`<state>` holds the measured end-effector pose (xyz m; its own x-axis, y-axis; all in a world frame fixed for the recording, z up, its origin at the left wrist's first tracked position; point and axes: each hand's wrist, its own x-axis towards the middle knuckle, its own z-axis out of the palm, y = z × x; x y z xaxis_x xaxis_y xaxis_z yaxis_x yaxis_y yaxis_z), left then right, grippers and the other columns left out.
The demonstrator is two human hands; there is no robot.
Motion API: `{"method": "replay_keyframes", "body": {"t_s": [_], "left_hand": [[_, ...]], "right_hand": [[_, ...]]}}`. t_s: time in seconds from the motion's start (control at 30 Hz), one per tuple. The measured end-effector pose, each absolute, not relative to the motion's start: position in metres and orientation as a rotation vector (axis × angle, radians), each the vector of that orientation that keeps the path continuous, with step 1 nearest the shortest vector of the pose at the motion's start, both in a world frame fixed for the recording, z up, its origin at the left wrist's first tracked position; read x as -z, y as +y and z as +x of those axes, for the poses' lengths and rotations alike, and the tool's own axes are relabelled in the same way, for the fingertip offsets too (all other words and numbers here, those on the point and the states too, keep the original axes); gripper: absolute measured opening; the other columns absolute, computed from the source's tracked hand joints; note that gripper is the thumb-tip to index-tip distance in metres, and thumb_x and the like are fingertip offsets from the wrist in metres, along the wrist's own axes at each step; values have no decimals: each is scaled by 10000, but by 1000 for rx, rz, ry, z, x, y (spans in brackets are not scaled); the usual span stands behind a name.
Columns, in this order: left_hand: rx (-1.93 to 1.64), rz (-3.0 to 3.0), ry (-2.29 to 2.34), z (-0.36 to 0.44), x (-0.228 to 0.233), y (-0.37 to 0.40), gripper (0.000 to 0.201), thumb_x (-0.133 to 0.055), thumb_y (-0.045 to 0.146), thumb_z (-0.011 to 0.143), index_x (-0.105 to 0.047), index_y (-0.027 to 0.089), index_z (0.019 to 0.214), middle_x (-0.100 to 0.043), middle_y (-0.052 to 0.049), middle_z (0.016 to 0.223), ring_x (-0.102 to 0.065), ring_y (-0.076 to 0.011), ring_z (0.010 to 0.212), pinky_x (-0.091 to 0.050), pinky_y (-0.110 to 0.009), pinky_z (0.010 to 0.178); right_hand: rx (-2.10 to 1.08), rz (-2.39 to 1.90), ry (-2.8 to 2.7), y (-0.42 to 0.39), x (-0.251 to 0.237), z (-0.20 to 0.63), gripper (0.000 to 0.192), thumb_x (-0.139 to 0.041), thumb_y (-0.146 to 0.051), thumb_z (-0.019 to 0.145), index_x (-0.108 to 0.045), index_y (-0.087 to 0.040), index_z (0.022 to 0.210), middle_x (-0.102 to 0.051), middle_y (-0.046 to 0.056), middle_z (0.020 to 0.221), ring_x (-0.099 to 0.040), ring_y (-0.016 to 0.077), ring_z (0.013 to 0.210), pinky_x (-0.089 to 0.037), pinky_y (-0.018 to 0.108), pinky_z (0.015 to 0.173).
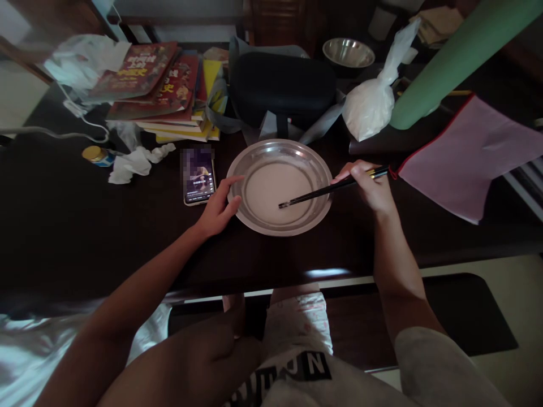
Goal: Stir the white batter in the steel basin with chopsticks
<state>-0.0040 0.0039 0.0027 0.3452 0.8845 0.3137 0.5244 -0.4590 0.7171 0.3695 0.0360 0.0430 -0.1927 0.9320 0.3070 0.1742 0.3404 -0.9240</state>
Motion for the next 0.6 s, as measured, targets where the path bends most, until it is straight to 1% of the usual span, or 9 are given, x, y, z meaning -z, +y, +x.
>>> {"method": "replay_keyframes", "body": {"t_s": [0.13,0.23,0.33,0.47,0.6], "left_hand": [[-948,2108,1231,-4,-3,4,588,-373,626,1003,-464,212,1411,-584,-135,1346,-588,-305,1227,-475,-492,1078],[-945,2109,1237,-4,-2,4,598,-373,640,997,-469,214,1405,-581,-130,1362,-581,-300,1240,-472,-483,1088],[-947,2107,1248,-4,-2,4,602,-369,652,995,-475,218,1399,-594,-124,1340,-588,-296,1226,-482,-478,1078],[-951,2108,1246,-4,-2,4,590,-370,645,998,-472,230,1404,-595,-125,1331,-595,-298,1214,-485,-486,1071],[-966,2120,1223,-4,-2,4,587,-374,636,1001,-479,220,1400,-594,-133,1329,-592,-308,1221,-483,-499,1072]], "right_hand": [[-943,-1019,-1677,36,-43,368,342,-624,-589,884,-780,-299,792,-772,4,782,-755,222,833,-606,406,820],[-906,-1052,-1577,36,-44,369,339,-624,-587,884,-774,-306,766,-762,7,735,-760,236,821,-617,421,801],[-939,-1027,-1597,37,-42,369,347,-614,-595,886,-771,-311,765,-755,0,709,-758,234,808,-620,422,780],[-950,-1007,-1670,37,-42,369,323,-626,-570,891,-779,-305,786,-775,-1,781,-758,222,832,-614,411,815],[-930,-1041,-1553,36,-44,370,331,-628,-576,887,-770,-300,772,-750,7,703,-760,226,768,-621,414,778]]}}
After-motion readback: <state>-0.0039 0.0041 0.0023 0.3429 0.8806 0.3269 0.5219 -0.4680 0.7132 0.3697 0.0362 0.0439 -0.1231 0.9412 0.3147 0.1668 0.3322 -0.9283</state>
